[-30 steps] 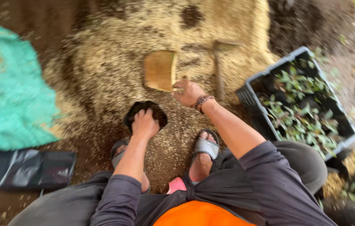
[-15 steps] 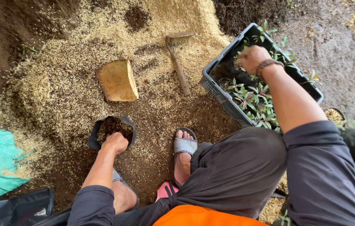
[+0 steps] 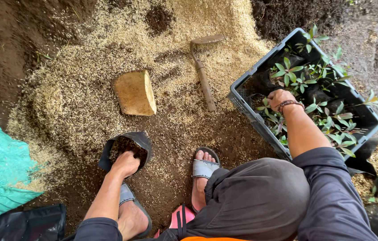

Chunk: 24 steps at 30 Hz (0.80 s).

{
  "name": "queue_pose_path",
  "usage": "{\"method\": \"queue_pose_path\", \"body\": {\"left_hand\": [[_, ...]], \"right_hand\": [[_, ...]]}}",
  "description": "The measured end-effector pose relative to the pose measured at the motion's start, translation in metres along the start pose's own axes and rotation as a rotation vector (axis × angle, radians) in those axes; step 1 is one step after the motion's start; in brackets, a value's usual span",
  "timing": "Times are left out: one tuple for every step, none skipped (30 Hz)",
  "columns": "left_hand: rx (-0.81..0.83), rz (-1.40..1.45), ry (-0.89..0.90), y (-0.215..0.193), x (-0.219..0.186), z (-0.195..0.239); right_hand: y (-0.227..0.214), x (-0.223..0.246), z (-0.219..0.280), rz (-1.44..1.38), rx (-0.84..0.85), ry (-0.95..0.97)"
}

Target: The person mixes soil and sawdust with a hoe, then fills black plastic nursery bags with the mixture using a scoop. They place small seedlings into the bags, add more soil, and arrange the filled bags on the ground.

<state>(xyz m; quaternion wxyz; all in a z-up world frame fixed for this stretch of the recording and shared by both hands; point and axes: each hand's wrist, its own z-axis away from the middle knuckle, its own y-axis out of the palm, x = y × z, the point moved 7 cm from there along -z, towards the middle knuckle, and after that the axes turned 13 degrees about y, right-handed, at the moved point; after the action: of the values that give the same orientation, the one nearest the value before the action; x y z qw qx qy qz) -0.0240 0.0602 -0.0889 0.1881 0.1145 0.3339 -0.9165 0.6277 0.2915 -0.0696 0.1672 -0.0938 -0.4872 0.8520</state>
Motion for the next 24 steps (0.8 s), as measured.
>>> {"method": "queue_pose_path", "body": {"left_hand": [[-0.016,0.008,0.018,0.0,0.002,-0.002],[-0.034,0.021,0.029,0.002,0.003,-0.001],[-0.056,0.036,0.042,0.004,0.002,-0.001],[-0.077,0.05,0.055,0.004,0.001,0.001],[-0.101,0.053,0.033,0.003,0.001,0.004],[-0.126,0.057,0.011,0.003,-0.001,0.01],[-0.15,0.062,-0.007,0.001,-0.005,0.015],[-0.213,0.056,0.037,-0.005,-0.011,0.023],[-0.278,0.05,0.085,-0.011,-0.02,0.032],[-0.343,0.044,0.133,-0.019,-0.03,0.04],[-0.368,0.099,0.089,-0.024,-0.033,0.049],[-0.393,0.154,0.046,-0.031,-0.036,0.057],[-0.418,0.211,0.001,-0.039,-0.039,0.065],[-0.463,0.207,0.003,-0.05,-0.046,0.075],[-0.507,0.199,0.006,-0.062,-0.053,0.085],[-0.551,0.191,0.008,-0.073,-0.06,0.096],[-0.572,0.219,-0.014,-0.085,-0.067,0.106],[-0.594,0.248,-0.034,-0.095,-0.075,0.117],[-0.62,0.283,-0.062,-0.104,-0.081,0.129],[-0.592,0.338,-0.054,-0.109,-0.09,0.137],[-0.567,0.397,-0.053,-0.11,-0.098,0.145],[-0.659,0.508,0.095,-0.119,-0.113,0.154],[-0.751,0.618,0.238,-0.124,-0.125,0.165],[-0.753,0.919,0.399,-0.121,-0.139,0.17]], "right_hand": [[0.004,0.001,-0.003,0.025,-0.004,-0.006],[0.01,0.002,-0.005,0.05,-0.008,-0.013],[0.012,0.003,-0.007,0.075,-0.015,-0.021],[0.013,0.007,-0.006,0.073,-0.026,-0.067],[0.01,0.014,-0.007,0.07,-0.042,-0.119],[0.006,0.019,-0.005,0.068,-0.057,-0.171],[-0.005,0.019,-0.004,0.069,-0.13,-0.172],[-0.019,0.02,0.003,0.069,-0.203,-0.172],[-0.038,0.022,0.011,0.071,-0.28,-0.17],[-0.06,0.023,0.021,0.015,-0.313,-0.142],[-0.083,0.022,0.035,-0.038,-0.342,-0.114],[-0.107,0.022,0.052,-0.092,-0.37,-0.085],[-0.124,0.02,0.066,-0.254,-0.254,-0.023],[-0.139,0.023,0.082,-0.414,-0.135,0.038],[-0.148,0.03,0.099,-0.577,-0.011,0.098],[-0.158,0.047,0.119,-0.696,0.044,0.039],[-0.169,0.068,0.137,-0.817,0.098,-0.028],[-0.179,0.087,0.156,-0.935,0.154,-0.098],[-0.186,0.113,0.174,-1.0,0.223,-0.203],[-0.191,0.138,0.193,-1.06,0.294,-0.308],[-0.195,0.166,0.211,-1.11,0.375,-0.42],[-0.203,0.197,0.232,-0.785,0.233,-0.629],[-0.204,0.23,0.254,-0.447,0.09,-0.822],[-0.199,0.261,0.276,-0.102,-0.063,-0.995]]}}
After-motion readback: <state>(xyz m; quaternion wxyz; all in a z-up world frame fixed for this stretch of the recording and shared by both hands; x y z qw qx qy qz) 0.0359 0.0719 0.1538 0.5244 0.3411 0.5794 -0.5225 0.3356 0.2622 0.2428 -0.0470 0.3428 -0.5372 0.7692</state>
